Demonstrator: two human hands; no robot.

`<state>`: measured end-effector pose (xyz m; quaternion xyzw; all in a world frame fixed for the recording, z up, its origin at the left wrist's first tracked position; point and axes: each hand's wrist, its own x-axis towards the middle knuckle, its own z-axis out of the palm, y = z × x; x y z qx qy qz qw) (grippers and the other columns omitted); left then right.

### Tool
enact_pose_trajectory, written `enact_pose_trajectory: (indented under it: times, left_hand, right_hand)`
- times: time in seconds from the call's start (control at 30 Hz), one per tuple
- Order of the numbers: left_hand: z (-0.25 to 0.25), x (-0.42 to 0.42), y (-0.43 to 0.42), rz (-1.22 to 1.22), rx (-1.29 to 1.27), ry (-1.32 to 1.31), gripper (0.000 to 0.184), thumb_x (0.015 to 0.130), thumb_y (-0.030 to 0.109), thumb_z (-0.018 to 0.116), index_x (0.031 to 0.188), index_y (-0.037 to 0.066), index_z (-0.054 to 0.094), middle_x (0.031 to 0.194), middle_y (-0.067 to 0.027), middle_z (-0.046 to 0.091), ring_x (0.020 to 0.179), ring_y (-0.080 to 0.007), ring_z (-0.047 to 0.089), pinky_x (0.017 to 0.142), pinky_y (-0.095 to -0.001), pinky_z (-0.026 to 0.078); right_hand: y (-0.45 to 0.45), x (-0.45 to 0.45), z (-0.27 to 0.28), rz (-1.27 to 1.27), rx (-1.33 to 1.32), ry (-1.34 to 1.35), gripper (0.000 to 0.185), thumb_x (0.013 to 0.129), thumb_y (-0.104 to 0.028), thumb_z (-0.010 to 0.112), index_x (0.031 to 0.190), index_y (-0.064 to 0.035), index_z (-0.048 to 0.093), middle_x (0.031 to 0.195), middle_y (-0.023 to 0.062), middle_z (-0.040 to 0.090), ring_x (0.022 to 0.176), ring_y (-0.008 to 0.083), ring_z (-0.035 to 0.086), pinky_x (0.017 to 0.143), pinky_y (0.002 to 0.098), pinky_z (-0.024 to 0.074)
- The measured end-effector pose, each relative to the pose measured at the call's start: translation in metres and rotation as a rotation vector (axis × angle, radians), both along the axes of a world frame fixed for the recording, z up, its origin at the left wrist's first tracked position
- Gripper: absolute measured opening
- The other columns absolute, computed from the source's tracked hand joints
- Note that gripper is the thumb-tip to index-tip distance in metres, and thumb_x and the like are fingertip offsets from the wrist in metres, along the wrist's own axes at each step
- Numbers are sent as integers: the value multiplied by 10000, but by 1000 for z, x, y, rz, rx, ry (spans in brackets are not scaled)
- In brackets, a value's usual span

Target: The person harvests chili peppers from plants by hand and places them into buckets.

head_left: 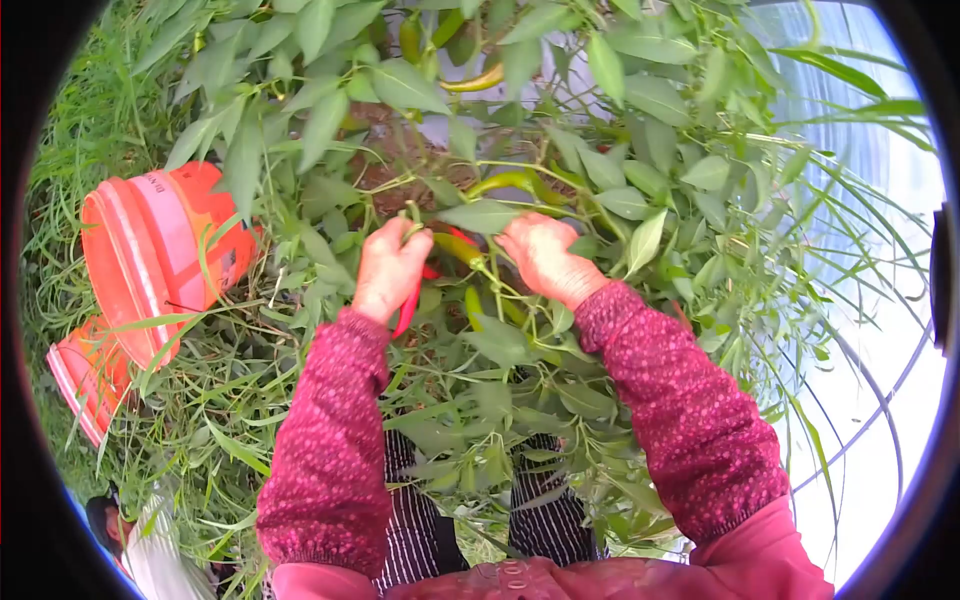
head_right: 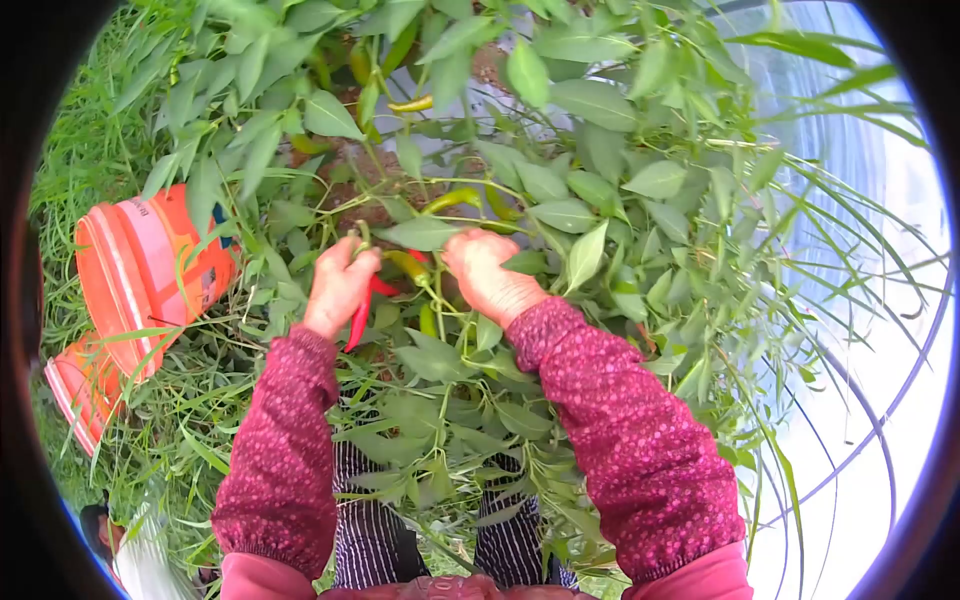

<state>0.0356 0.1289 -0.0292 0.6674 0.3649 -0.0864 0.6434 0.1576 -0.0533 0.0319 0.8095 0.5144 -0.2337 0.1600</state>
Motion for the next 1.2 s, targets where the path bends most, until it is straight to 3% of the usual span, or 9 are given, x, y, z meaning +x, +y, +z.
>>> enact_pose_trajectory:
  times: [0.03,0.17,0.3,0.37,0.57,0.7,0.97,1.07,1.2]
  left_hand:
    - [3,-3,2,24,-2,-31,250,829,194,628,937,-28,588,791,-107,626,731,-165,565,689,-313,465]
    - [40,-7,16,182,-205,-229,144,845,43,595,989,40,595,798,24,565,724,-62,505,671,-227,447]
    - [119,10,8,118,-337,-280,324,799,-31,596,1113,47,599,829,40,538,763,-67,504,682,-216,438]
    - [104,5,9,-105,-105,-332,284,780,-21,623,1055,53,635,824,27,543,762,-72,506,669,-225,437]
    - [102,5,8,93,-360,-214,172,828,38,647,1000,31,650,856,4,647,735,-60,595,643,-237,507]
    - [103,0,20,185,-508,-173,148,870,172,630,967,63,655,800,34,631,663,-52,562,601,-178,431]
    - [135,43,24,-55,-413,-198,126,837,153,614,881,36,621,763,51,565,673,-53,503,605,-239,416]
    - [153,73,9,-624,172,-191,145,754,101,629,825,6,545,689,-80,545,665,-174,573,594,-321,445]
    - [149,81,-28,-797,531,-579,190,668,81,641,819,23,539,778,-155,581,755,-352,582,646,-430,466]
  right_hand:
    - [3,-4,-15,-27,58,-184,185,836,-209,613,1011,-158,642,888,56,625,798,259,618,659,407,493]
    - [39,-5,65,-274,732,127,212,783,-123,665,992,-118,634,940,72,597,822,242,607,718,339,512]
    - [67,-19,109,-658,948,464,160,817,-90,642,976,-77,650,888,83,578,787,226,595,681,310,499]
    - [71,-20,104,-715,1082,536,146,845,-109,618,973,-48,652,866,98,580,794,222,596,688,305,491]
    - [42,32,119,-562,888,585,226,844,-143,616,1050,-49,613,943,111,605,834,265,608,754,316,503]
    - [-29,106,125,-491,335,-60,341,865,-261,594,1138,-60,571,1101,149,611,1005,324,596,815,397,503]
    - [-105,42,127,-570,-116,284,257,820,-155,591,1018,-4,526,815,200,627,778,377,616,696,471,502]
    - [-102,5,134,-624,-23,306,433,661,-33,615,1087,-4,537,978,188,623,899,347,613,746,410,523]
    - [-102,-35,138,-578,136,297,574,644,-39,601,1200,45,484,983,157,590,960,319,568,797,397,494]
